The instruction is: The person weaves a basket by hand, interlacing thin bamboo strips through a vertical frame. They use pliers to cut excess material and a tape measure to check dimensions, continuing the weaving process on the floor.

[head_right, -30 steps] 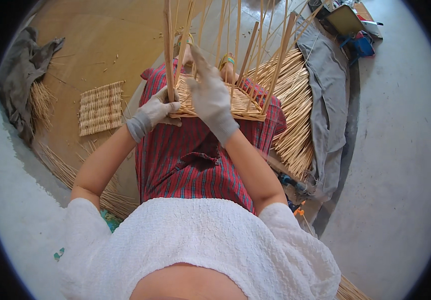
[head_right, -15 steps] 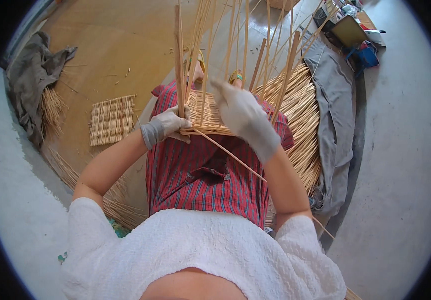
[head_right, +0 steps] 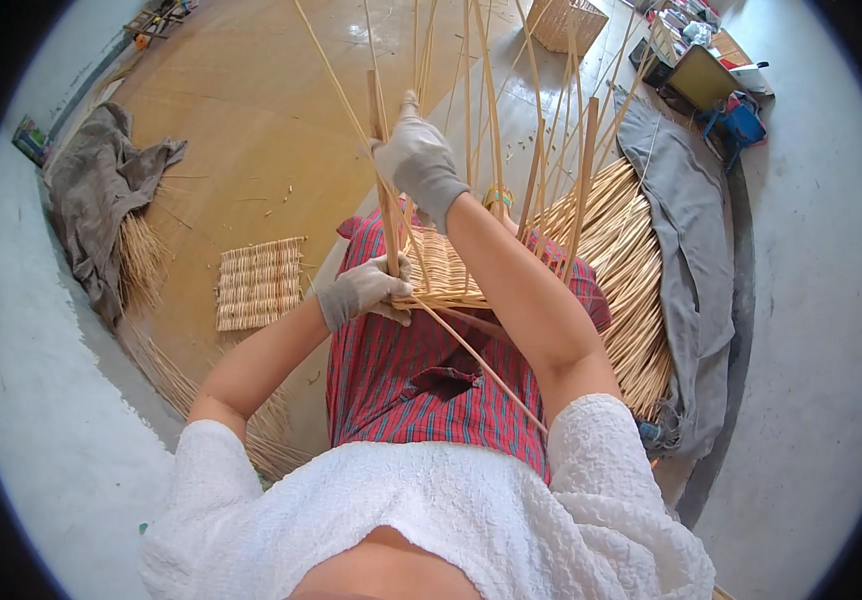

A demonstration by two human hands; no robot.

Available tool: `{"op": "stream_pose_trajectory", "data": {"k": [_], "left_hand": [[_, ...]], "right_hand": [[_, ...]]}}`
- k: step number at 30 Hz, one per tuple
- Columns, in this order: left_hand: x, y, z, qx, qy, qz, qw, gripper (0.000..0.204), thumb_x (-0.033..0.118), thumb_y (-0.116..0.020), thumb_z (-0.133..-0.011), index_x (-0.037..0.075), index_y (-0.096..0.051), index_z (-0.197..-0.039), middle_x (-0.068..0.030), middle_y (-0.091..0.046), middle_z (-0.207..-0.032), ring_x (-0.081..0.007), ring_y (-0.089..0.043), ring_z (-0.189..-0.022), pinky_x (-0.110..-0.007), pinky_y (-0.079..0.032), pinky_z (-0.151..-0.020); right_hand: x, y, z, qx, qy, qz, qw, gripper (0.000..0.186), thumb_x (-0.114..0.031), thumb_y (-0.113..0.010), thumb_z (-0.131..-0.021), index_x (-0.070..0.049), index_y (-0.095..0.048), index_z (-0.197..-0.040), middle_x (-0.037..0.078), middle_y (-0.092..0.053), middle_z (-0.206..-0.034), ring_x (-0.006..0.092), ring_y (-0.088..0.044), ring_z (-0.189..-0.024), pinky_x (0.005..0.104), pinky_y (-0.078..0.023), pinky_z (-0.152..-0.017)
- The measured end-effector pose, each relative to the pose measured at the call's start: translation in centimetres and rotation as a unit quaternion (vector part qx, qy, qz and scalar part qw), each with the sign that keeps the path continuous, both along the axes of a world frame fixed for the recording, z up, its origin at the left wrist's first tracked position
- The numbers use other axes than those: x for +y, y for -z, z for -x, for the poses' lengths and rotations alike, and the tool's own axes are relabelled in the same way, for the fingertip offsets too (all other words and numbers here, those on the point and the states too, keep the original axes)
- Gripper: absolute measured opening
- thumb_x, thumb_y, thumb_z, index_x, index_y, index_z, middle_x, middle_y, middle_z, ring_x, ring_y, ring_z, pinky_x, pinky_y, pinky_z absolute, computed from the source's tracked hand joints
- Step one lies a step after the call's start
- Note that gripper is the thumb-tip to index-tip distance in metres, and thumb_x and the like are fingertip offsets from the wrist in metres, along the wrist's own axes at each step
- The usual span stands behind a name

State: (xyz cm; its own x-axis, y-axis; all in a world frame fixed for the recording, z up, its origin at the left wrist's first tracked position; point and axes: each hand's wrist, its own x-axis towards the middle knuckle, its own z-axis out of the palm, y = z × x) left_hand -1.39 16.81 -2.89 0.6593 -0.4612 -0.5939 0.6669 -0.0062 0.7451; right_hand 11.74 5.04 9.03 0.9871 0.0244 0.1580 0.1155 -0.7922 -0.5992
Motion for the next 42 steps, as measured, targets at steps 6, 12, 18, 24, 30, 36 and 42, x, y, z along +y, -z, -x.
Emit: {"op": "stream_pose_trajectory", "data": {"k": [6,12,18,24,30,36,42], "left_hand": [[-0.1,2.5,0.4,-0.051,-0.015,-0.010,0.999,0.031,0.003,-0.067,-0.095,0.006,-0.054,-0.123,-0.0085,-0.058,-0.104,-0.0257,-0.069,-0.094,-0.052,-0.069,-0.074],[0.6,2.7,1.4,-0.102,-0.072,0.015,0.992,0.032,0.007,-0.066,-0.097,0.002,-0.060,-0.128,-0.0142,-0.063,-0.120,-0.0300,-0.070,-0.103,-0.047,-0.069,-0.075],[1.3,2.7,1.6,-0.119,-0.041,0.036,0.991,0.031,0.016,-0.070,-0.100,0.002,-0.062,-0.127,-0.0104,-0.066,-0.113,-0.0238,-0.072,-0.099,-0.042,-0.069,-0.078],[2.3,2.7,1.4,-0.123,-0.013,0.028,0.992,0.035,0.020,-0.073,-0.100,0.001,-0.060,-0.127,-0.0096,-0.067,-0.113,-0.0232,-0.073,-0.096,-0.041,-0.069,-0.075],[1.7,2.6,1.2,-0.103,-0.024,0.030,0.994,0.033,0.020,-0.077,-0.098,0.002,-0.063,-0.122,-0.0066,-0.070,-0.111,-0.0199,-0.072,-0.094,-0.037,-0.067,-0.073],[1.7,2.2,1.9,-0.118,-0.038,0.029,0.992,0.044,0.036,-0.079,-0.096,0.007,-0.063,-0.125,-0.0036,-0.069,-0.110,-0.0130,-0.069,-0.091,-0.029,-0.061,-0.071],[-1.0,4.9,3.0,-0.165,-0.145,-0.056,0.974,0.037,0.035,-0.087,-0.089,0.009,-0.065,-0.104,-0.0022,-0.068,-0.085,-0.0122,-0.064,-0.063,-0.027,-0.054,-0.051]], "right_hand": [[1.4,-1.8,3.9,-0.065,-0.033,-0.169,0.983,0.068,-0.030,-0.074,-0.093,-0.008,-0.045,-0.151,0.017,-0.074,-0.099,0.0322,-0.074,-0.092,0.0458,-0.058,-0.076],[-17.4,5.0,12.3,-0.117,-0.069,-0.148,0.980,0.021,-0.013,-0.052,-0.107,-0.005,-0.057,-0.125,0.015,-0.067,-0.117,0.0303,-0.073,-0.095,0.0402,-0.059,-0.074],[-21.3,15.7,26.7,0.077,0.249,-0.664,0.701,0.031,-0.030,-0.051,-0.113,-0.002,-0.061,-0.119,0.008,-0.073,-0.091,0.0263,-0.075,-0.091,0.0307,-0.057,-0.066],[-21.0,9.9,24.3,0.125,0.108,-0.239,0.957,0.038,-0.037,-0.058,-0.109,-0.003,-0.072,-0.109,0.007,-0.076,-0.100,0.0274,-0.074,-0.094,0.0347,-0.056,-0.071],[-8.1,2.3,23.2,0.025,-0.270,0.042,0.962,0.052,-0.023,-0.078,-0.088,-0.018,-0.065,-0.138,0.009,-0.075,-0.098,0.0293,-0.070,-0.100,0.0428,-0.054,-0.090],[-9.0,6.9,22.6,-0.002,-0.105,-0.103,0.989,0.015,-0.019,-0.073,-0.094,-0.020,-0.081,-0.106,0.012,-0.077,-0.094,0.0260,-0.073,-0.081,0.0364,-0.059,-0.073],[-12.6,8.2,17.4,-0.064,0.003,-0.167,0.984,0.026,-0.015,-0.073,-0.093,-0.015,-0.077,-0.118,0.016,-0.076,-0.107,0.0284,-0.074,-0.088,0.0353,-0.058,-0.071]]}}
